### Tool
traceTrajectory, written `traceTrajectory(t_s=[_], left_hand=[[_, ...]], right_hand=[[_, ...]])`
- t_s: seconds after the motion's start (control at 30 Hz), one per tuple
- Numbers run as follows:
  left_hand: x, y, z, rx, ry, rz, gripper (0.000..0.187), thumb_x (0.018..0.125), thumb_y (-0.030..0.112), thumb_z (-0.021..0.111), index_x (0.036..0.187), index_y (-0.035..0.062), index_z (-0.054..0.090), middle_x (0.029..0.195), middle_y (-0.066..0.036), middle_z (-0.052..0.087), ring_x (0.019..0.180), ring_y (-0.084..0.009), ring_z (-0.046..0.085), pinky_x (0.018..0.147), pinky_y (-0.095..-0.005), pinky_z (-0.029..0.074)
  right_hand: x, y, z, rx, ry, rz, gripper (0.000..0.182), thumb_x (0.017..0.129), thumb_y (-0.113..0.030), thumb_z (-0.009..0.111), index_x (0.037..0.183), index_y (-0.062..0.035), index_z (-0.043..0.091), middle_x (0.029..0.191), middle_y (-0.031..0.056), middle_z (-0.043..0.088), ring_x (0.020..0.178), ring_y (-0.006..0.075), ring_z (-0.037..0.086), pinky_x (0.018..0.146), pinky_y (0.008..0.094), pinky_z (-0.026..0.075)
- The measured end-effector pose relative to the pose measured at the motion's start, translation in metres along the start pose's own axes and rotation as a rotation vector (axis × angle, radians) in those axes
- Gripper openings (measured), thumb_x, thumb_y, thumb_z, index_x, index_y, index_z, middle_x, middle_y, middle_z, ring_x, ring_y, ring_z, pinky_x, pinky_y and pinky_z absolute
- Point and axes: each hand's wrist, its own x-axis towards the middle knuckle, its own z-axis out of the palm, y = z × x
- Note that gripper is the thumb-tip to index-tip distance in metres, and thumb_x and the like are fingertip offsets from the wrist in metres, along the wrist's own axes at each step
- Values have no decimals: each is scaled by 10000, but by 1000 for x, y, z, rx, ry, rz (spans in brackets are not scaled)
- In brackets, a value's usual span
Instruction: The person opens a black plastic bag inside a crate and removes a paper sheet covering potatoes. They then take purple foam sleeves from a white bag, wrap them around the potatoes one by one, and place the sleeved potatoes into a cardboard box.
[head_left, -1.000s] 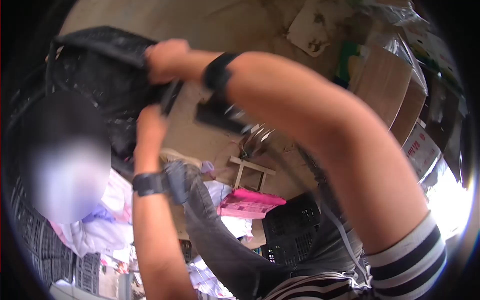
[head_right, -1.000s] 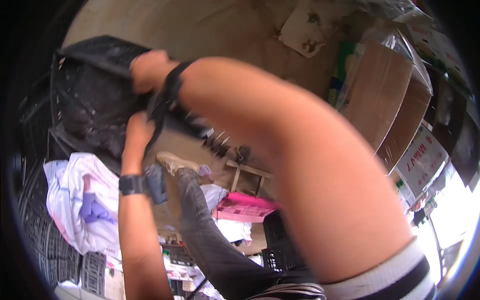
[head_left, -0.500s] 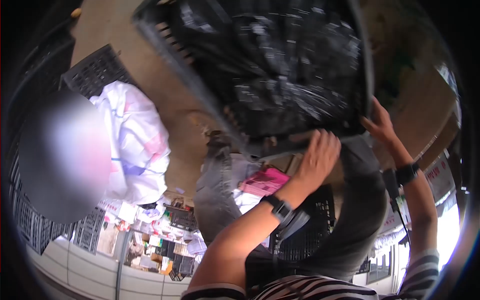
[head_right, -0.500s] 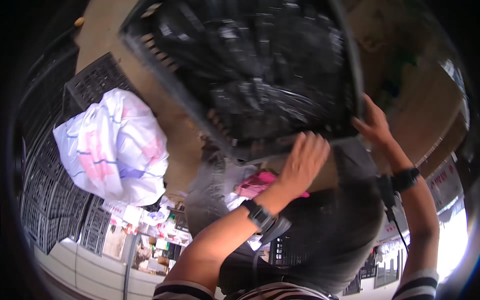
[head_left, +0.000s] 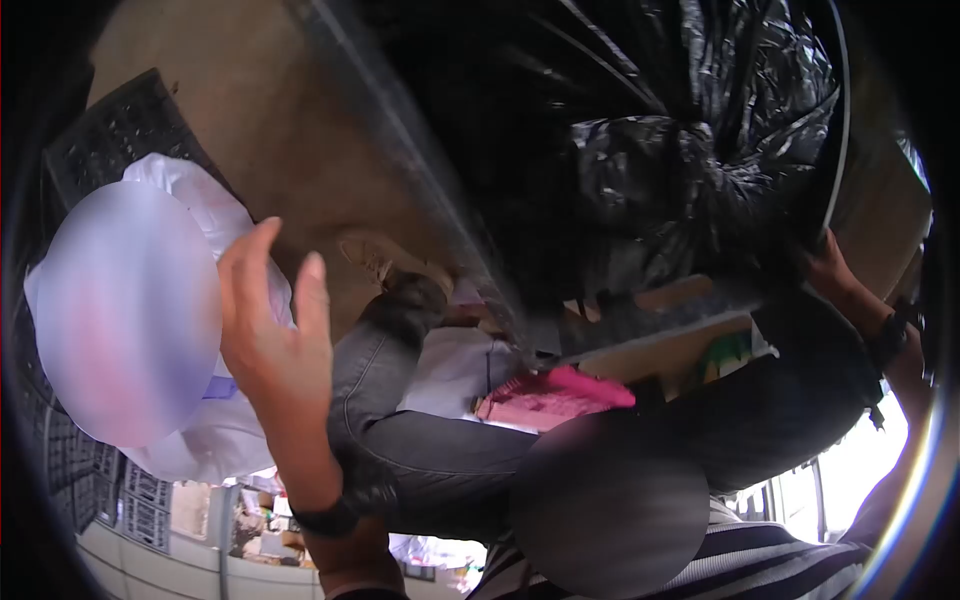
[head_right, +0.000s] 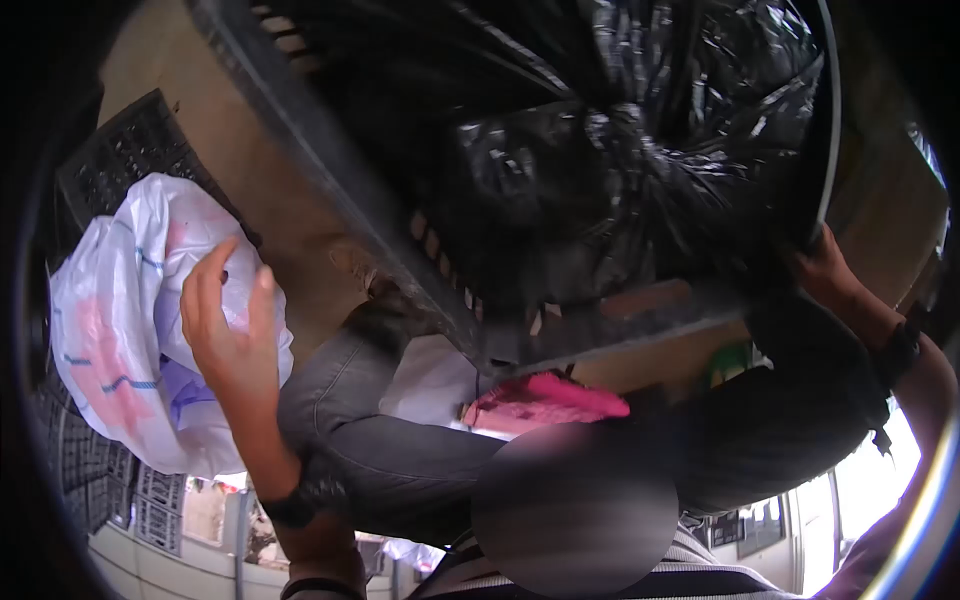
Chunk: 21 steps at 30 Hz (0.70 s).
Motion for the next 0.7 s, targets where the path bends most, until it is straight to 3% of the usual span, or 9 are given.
traceTrajectory(t_s=[0.1,0.2,0.3,0.37,0.4,0.5,0.6,0.67,0.7], left_hand=[[-27,3,-23,78,-20,33,402,732,142,659,1114,69,556,1028,-109,565,930,-283,513,859,-381,356],[-62,0,-44,64,181,68,437,720,154,673,1131,69,552,1016,-107,573,920,-280,512,853,-377,355],[-100,-3,-64,-296,316,38,431,736,200,678,1115,39,551,1006,-141,585,932,-301,519,840,-378,375],[-130,-32,-83,-195,209,-52,432,765,245,655,1120,23,548,1007,-168,588,949,-328,527,833,-380,417],[-144,-52,-92,-213,154,-101,448,757,271,664,1116,27,556,1001,-171,592,952,-317,535,823,-370,431],[-164,-129,-30,-413,347,-312,570,680,367,711,1094,5,559,1018,-187,586,978,-318,536,835,-377,431],[-168,-156,47,225,374,-420,937,551,465,762,1298,69,357,1310,-181,370,1175,-394,359,955,-566,279],[-166,-173,76,366,330,-476,947,561,459,755,1327,110,321,1339,-163,339,1242,-364,282,996,-594,194],[-162,-183,90,459,316,-465,918,584,445,743,1337,134,319,1332,-162,354,1259,-359,271,1000,-597,186]], right_hand=[[1,-9,6,297,44,-126,308,806,-46,572,1104,-14,501,969,36,582,929,123,524,815,293,441],[14,5,-9,248,-7,-92,327,795,-54,593,1113,-24,520,1005,33,586,933,120,532,817,289,450],[22,2,-13,164,-55,-279,412,779,-92,628,1170,-38,509,1045,55,595,926,131,558,814,281,459],[36,2,-25,-388,127,-421,307,786,-95,622,1084,-44,570,1020,46,619,904,127,587,812,264,461],[33,-24,-23,-400,157,-483,307,786,-95,622,1084,-44,570,1020,46,619,904,127,587,812,264,461],[-17,-80,-7,-1189,270,-575,127,780,-77,605,902,-41,596,913,34,633,831,107,598,723,264,468],[-60,-165,38,-1550,518,-734,56,718,-43,600,769,-58,620,723,37,595,678,111,591,576,277,464],[-104,-228,116,-133,294,-362,66,691,-75,626,757,-77,624,644,50,564,573,152,573,523,279,464],[-90,-229,136,-337,196,-748,70,710,-117,644,770,-86,623,600,50,559,499,195,547,489,289,459]])
